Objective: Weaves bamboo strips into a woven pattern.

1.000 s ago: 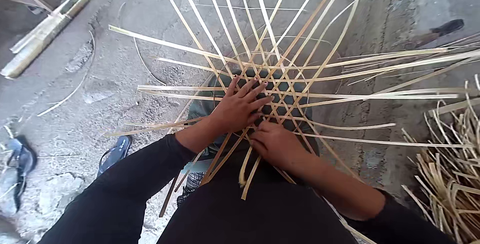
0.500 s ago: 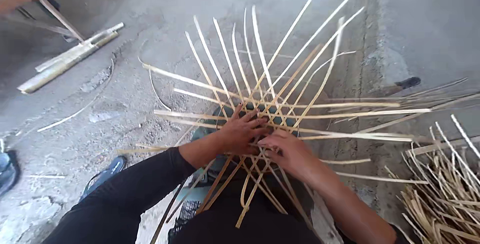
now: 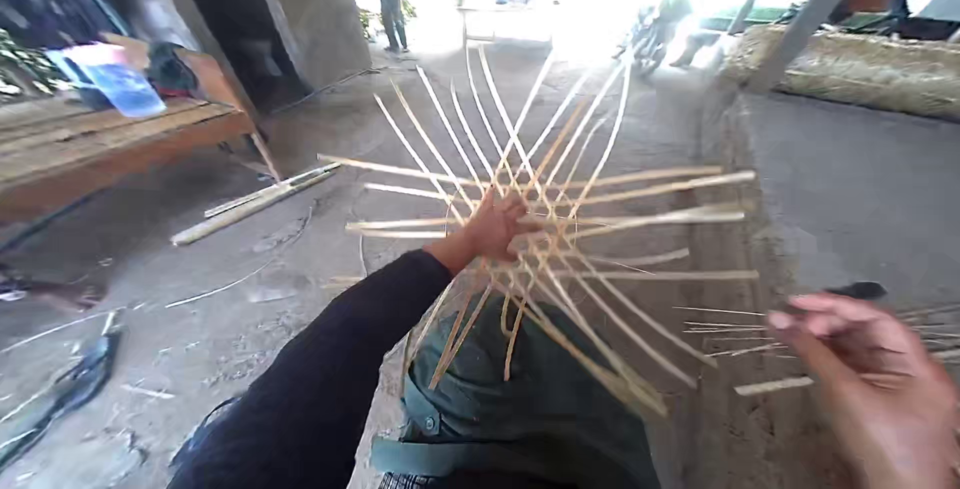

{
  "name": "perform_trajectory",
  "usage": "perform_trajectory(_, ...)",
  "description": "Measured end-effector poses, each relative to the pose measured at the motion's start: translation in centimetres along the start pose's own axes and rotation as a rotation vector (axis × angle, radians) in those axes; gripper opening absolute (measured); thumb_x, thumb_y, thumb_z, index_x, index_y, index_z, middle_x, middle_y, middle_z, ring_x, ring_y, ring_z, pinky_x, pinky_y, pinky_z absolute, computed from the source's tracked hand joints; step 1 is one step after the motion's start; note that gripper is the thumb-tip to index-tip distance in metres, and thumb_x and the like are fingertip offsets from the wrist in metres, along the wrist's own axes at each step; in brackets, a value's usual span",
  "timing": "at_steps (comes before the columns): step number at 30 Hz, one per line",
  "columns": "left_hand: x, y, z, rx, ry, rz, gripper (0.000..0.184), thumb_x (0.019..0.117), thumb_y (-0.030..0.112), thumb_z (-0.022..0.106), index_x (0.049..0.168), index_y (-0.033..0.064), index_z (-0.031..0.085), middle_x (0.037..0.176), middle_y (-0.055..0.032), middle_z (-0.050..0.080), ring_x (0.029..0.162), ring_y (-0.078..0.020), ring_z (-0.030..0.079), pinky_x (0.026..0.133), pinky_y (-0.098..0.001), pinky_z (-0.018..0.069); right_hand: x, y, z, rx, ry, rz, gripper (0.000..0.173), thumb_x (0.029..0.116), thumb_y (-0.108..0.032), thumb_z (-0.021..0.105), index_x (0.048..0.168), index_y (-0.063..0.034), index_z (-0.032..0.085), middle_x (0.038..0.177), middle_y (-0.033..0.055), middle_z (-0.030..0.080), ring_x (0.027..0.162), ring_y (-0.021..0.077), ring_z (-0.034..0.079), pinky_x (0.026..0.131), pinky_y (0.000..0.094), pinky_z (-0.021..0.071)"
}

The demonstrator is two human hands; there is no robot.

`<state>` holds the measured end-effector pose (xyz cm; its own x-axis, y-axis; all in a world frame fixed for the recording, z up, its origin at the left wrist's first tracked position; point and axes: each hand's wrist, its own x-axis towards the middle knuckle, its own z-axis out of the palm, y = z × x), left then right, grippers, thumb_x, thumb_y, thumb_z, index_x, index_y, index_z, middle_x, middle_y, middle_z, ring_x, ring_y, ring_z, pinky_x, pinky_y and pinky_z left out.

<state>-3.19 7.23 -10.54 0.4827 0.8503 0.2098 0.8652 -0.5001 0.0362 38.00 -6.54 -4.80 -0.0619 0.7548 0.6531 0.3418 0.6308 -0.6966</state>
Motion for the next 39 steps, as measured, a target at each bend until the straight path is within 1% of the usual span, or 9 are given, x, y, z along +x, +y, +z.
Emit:
perform_trajectory(4,1.6,-3.1,-5.4,0.170,0.119,-0.207,0.082,0.0781,0.043,0.085,0.152,0.0363,0.049,0.158,-0.0193,0.042,0.151,-0.0475,0.024,0.112,-0.0839,0.0012,-0.9,0.6,-0.5,0.142,0.034,-0.031,0.020,0.0944,-0.011,0.067,0.114,-0.0138,0.063,0.093,-0.0150,0.067,0.082,0.0017,0.068,0.078,0.0221,0.0614)
perform_trajectory(9,3.9,-1.8,-12.4,0.253,0.294,-0.345,0.082,0.0772,0.046,0.081,0.152,0.0351,0.049,0.158,-0.0192,0.041,0.153,-0.0463,0.022,0.113,-0.0820,-0.0038,-2.9,1.1,2.2,0.141,-0.151,0.059,0.034,0.0934,-0.014,0.071,0.125,-0.0025,0.064,0.099,-0.0022,0.069,0.087,0.0091,0.069,0.083,0.0303,0.0609)
perform_trajectory(14,5.3,1.5,-14.5,0.163,0.351,-0.350,0.082,0.0750,0.052,0.079,0.150,0.0368,0.051,0.152,-0.0180,0.047,0.150,-0.0464,0.026,0.112,-0.0824,0.0002,-5.2,2.5,8.2,0.125,-0.395,0.240,0.030,0.0943,-0.017,0.070,0.120,-0.0018,0.068,0.107,0.0074,0.074,0.092,0.0152,0.073,0.082,0.0340,0.0626)
perform_trajectory(19,3.6,5.0,-8.0,-0.165,0.217,-0.355,0.077,0.0787,0.058,0.076,0.149,0.0373,0.053,0.146,-0.0187,0.052,0.146,-0.0481,0.031,0.111,-0.0845,0.0056,-8.0,3.1,14.2,0.176,-0.241,0.106,0.062,0.0941,-0.016,0.072,0.147,0.0057,0.047,0.138,0.0193,0.061,0.115,0.0204,0.068,0.092,0.0346,0.0609)
perform_trajectory(21,1.6,6.3,-3.5,-0.254,0.143,-0.366,0.075,0.0810,0.059,0.076,0.149,0.0364,0.054,0.145,-0.0213,0.053,0.144,-0.0503,0.033,0.110,-0.0847,0.0094,-8.9,3.7,14.9,0.100,-0.200,-0.090,0.053,0.0978,-0.018,0.068,0.141,0.0092,0.054,0.137,0.0247,0.061,0.123,0.0257,0.065,0.100,0.0380,0.0576)
perform_trajectory(24,-2.5,7.7,2.4,-0.303,0.054,-0.403,0.073,0.0812,0.059,0.077,0.148,0.0369,0.055,0.141,-0.0223,0.056,0.141,-0.0507,0.037,0.109,-0.0842,0.0147,-10.7,4.6,14.8,0.025,-0.281,-0.330,0.020,0.1017,-0.017,0.065,0.112,-0.0056,0.078,0.117,0.0127,0.075,0.117,0.0254,0.069,0.105,0.0410,0.0556)
perform_trajectory(30,-9.7,9.2,6.9,-0.370,-0.081,-0.536,0.072,0.0851,0.052,0.076,0.151,0.0369,0.051,0.146,-0.0233,0.052,0.144,-0.0506,0.032,0.110,-0.0833,0.0092,-13.6,5.7,14.7,0.083,-0.636,-0.355,0.026,0.1055,-0.021,0.058,0.119,-0.0088,0.076,0.124,0.0069,0.074,0.125,0.0195,0.066,0.112,0.0354,0.0508)
perform_trajectory(35,-9.1,10.6,8.8,-0.431,0.107,-0.430,0.057,0.0976,0.050,0.059,0.152,0.0336,0.051,0.163,-0.0141,0.036,0.155,-0.0416,0.019,0.113,-0.0809,0.0074,-13.4,5.2,16.2,0.042,-0.712,-0.320,0.041,0.1093,-0.036,0.046,0.133,-0.0114,0.069,0.125,0.0060,0.072,0.121,0.0161,0.065,0.109,0.0343,0.0490)
perform_trajectory(39,-7.5,11.4,10.8,-0.379,-0.165,-0.343,0.062,0.1034,0.059,0.040,0.162,0.0403,0.029,0.173,-0.0037,0.015,0.159,-0.0359,0.006,0.114,-0.0797,-0.0005,-12.8,5.2,17.8,0.136,-0.713,-0.323,0.051,0.1119,-0.042,0.035,0.114,-0.0119,0.075,0.118,0.0063,0.074,0.127,0.0215,0.063,0.115,0.0427,0.0452)
